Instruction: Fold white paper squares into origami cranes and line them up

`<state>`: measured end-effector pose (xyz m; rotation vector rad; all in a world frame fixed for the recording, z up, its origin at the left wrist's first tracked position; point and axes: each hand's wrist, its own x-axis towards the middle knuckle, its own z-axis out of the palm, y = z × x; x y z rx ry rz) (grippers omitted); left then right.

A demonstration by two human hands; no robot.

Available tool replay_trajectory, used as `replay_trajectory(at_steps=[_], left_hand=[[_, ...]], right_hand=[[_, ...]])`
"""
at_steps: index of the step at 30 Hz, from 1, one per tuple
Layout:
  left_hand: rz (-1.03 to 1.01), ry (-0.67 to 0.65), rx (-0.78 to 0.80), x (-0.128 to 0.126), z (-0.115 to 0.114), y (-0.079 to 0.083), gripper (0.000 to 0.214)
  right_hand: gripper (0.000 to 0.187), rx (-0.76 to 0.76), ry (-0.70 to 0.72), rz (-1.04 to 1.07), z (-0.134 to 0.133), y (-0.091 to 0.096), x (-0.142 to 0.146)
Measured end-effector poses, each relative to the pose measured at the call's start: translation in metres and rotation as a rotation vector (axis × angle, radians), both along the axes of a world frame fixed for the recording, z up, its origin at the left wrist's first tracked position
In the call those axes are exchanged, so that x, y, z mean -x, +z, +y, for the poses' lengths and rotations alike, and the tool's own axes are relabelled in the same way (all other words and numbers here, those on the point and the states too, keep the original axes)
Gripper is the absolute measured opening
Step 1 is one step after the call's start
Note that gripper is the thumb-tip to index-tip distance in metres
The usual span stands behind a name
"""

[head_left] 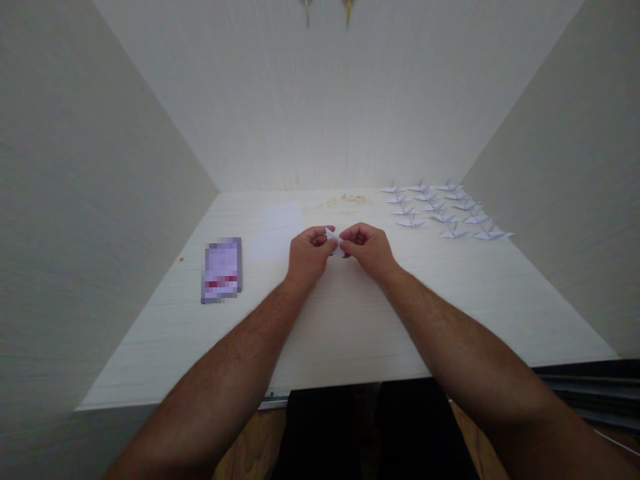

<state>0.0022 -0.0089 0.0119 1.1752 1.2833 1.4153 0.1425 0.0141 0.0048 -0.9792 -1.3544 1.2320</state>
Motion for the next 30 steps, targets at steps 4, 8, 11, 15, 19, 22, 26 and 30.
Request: replay_trajectory(at_steps=[4, 8, 11, 15, 19, 22, 26, 30], left_hand=[[0.028, 0.021, -0.011, 0.0016, 0.0007, 0.0000, 0.039], [0.030, 0.015, -0.021, 0.0031, 0.0020, -0.0018, 0.040], [0.023, 0.016, -0.020, 0.0031, 0.0019, -0.0021, 0.039], [0.032, 0.024, -0.019, 0.0024, 0.0006, -0.0004, 0.037], [0.048, 0.018, -0.023, 0.0024, 0.0004, 0.0001, 0.036], [0.045, 0.011, -0.033, 0.0027, 0.0005, -0.0002, 0.035], [0.070, -0.023, -0.039, 0.0029, -0.0003, 0.0006, 0.036], [0.078, -0.061, -0.038, 0.0024, -0.0020, 0.0035, 0.036]], right_hand=[[0.014, 0.091, -0.002, -0.011, -0.0012, 0.0025, -0.0024], [0.015, 0.089, 0.000, -0.075, -0.0007, 0.0013, -0.0046], [0.014, 0.052, 0.001, -0.106, -0.0009, 0.0006, -0.0051], [0.013, 0.017, -0.004, -0.118, -0.0019, 0.0018, -0.0050], [0.011, -0.008, -0.033, -0.165, -0.0031, 0.0045, -0.0046], [0.010, -0.008, -0.046, -0.171, -0.0037, 0.0059, -0.0043], [0.011, 0.014, -0.023, -0.141, -0.0034, 0.0054, -0.0043], [0.013, -0.004, -0.024, -0.132, -0.0027, 0.0044, -0.0050]])
